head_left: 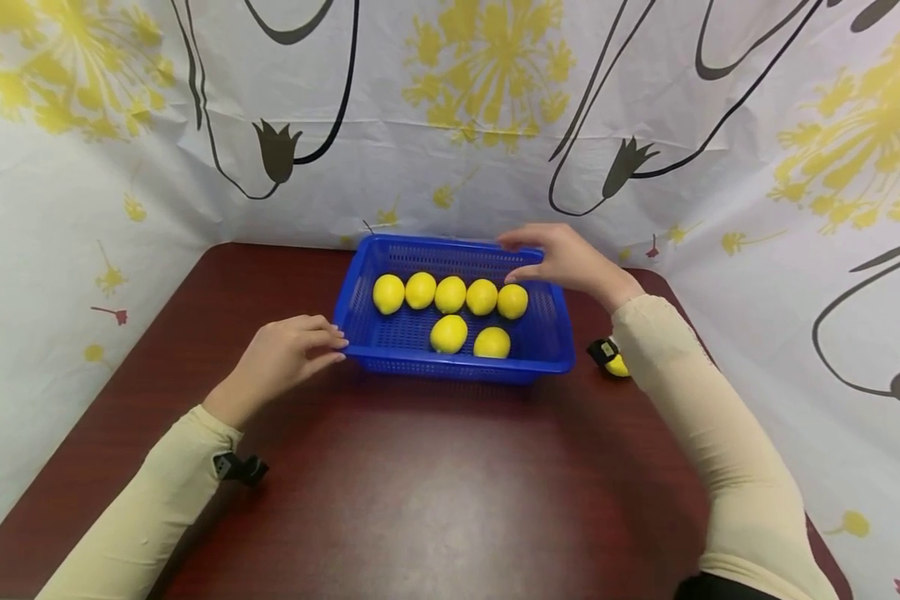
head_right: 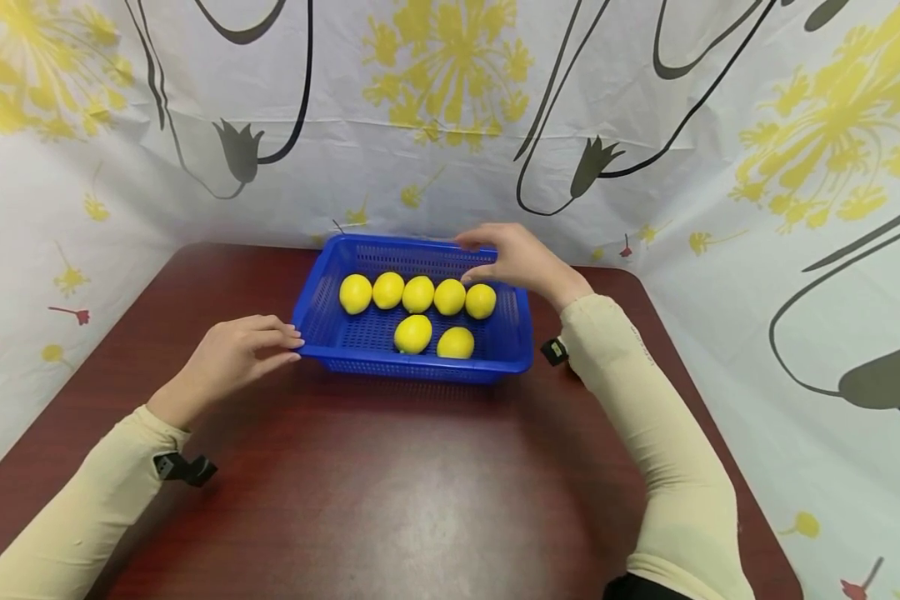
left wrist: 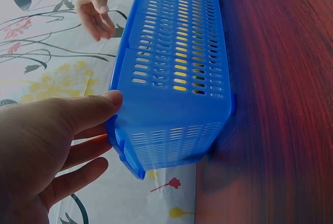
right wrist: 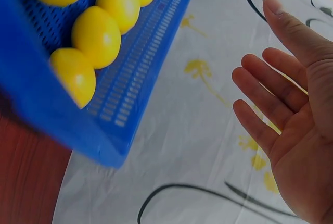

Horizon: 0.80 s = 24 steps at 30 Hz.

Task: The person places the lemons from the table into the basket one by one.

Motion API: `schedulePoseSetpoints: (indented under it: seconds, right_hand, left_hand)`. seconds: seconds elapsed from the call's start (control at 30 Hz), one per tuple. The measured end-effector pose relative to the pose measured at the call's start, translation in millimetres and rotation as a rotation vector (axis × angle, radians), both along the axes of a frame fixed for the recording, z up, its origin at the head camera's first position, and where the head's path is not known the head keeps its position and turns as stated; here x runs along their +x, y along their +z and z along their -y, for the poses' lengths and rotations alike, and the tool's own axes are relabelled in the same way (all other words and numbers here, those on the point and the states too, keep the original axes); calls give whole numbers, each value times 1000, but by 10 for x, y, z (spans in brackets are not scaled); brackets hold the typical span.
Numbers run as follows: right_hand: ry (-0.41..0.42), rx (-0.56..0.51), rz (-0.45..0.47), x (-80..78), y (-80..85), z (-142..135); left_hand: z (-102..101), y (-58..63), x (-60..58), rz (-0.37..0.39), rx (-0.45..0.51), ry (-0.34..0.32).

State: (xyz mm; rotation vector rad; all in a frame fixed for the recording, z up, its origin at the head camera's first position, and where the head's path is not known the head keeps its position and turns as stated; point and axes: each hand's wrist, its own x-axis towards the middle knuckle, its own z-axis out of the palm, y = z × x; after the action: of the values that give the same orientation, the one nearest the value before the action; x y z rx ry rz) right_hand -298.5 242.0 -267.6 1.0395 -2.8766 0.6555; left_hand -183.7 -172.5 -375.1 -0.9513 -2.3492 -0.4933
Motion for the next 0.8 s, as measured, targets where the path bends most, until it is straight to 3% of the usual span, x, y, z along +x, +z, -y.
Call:
schedulePoseSetpoints:
  seconds: [0.37,0.6,0.8]
  right_hand:
    - [-60,-64,-44,113,73,-400]
    - [-141,-68,-79,201,37,-671]
    - [-205,-99,-29,296,-31,-892]
  left_hand:
    - [19,2,-15,1,-6,11]
    - [22,-12,-6,8,-4,12]
    - [8,-5,13,11,-9,15]
